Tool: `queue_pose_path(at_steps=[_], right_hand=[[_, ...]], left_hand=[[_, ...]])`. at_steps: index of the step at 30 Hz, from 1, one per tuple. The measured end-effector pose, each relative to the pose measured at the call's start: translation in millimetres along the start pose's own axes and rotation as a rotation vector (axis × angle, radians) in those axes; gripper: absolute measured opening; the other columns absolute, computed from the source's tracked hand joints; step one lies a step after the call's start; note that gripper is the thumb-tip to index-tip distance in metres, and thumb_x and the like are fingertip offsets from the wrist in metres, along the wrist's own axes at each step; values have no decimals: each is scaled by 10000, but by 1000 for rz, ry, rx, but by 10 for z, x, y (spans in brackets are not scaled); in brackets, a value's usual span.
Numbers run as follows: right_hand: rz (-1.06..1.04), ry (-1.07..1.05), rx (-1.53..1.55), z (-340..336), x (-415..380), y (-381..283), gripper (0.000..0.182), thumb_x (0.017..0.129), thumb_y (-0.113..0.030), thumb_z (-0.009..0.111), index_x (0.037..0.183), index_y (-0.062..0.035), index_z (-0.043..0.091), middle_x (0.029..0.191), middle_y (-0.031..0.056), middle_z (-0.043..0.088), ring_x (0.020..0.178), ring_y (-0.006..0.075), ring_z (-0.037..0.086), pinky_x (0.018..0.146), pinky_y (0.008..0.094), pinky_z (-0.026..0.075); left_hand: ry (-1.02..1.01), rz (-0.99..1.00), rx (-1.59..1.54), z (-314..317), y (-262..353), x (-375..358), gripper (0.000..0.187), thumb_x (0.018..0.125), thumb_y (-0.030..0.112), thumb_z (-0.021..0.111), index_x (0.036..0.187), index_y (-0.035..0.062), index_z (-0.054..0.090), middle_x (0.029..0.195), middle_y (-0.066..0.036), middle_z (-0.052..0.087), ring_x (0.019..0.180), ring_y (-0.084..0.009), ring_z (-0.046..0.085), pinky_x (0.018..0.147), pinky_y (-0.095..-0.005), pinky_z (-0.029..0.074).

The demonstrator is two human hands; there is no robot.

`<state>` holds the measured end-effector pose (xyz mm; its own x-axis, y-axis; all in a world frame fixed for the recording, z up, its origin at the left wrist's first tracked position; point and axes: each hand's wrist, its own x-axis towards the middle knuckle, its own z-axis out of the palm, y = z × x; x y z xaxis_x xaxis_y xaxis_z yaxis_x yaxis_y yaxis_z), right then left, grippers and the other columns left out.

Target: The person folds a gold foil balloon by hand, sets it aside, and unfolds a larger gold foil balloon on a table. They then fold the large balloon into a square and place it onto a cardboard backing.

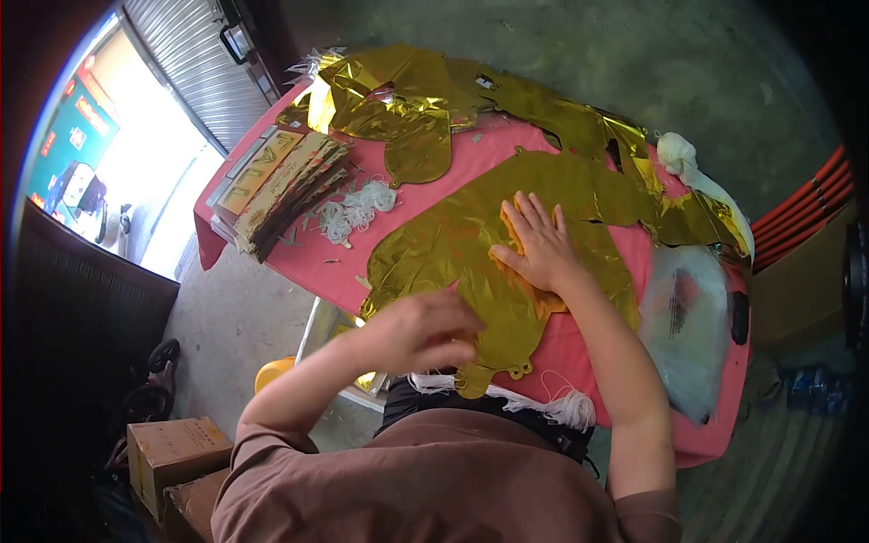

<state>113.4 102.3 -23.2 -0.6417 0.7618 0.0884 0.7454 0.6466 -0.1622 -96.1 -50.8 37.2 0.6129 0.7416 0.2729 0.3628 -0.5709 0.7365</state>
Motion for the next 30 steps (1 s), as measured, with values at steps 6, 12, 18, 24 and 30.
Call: queue_pose_path(at_steps=[6,12,18,24,30], right_hand=[[-15,32,-3,42,-3,3,746,829,-581,455,1412,-152,272,1484,119,203,1384,270,148,1087,543,97],[-35,-1,-4,-36,35,-46,720,809,-541,507,1383,-146,324,1457,105,251,1370,290,177,1053,609,117],[-11,16,-23,43,25,0,793,811,-621,440,1403,-117,284,1461,114,237,1377,282,157,1068,594,99],[-17,8,-12,26,14,13,808,825,-634,405,1410,-94,274,1460,135,241,1377,288,149,1076,580,73],[-19,18,11,4,17,-2,795,834,-620,405,1409,-88,270,1454,140,249,1371,300,160,1077,576,64]], left_hand=[[5,-113,227,-289,-408,733,232,801,130,594,1007,24,609,932,-167,606,877,-325,582,765,-388,467],[139,-126,356,-186,-1091,1570,231,801,189,581,961,30,631,946,-160,618,877,-333,585,787,-414,466],[363,-73,382,44,-1585,1701,187,795,195,586,902,59,658,969,-110,612,915,-312,562,811,-408,451],[438,-68,388,82,-1583,1665,162,775,180,596,865,64,664,969,-80,600,925,-301,538,818,-406,438],[438,-60,342,74,-1650,1689,164,768,199,597,852,76,668,956,-74,596,925,-289,534,804,-408,434]])
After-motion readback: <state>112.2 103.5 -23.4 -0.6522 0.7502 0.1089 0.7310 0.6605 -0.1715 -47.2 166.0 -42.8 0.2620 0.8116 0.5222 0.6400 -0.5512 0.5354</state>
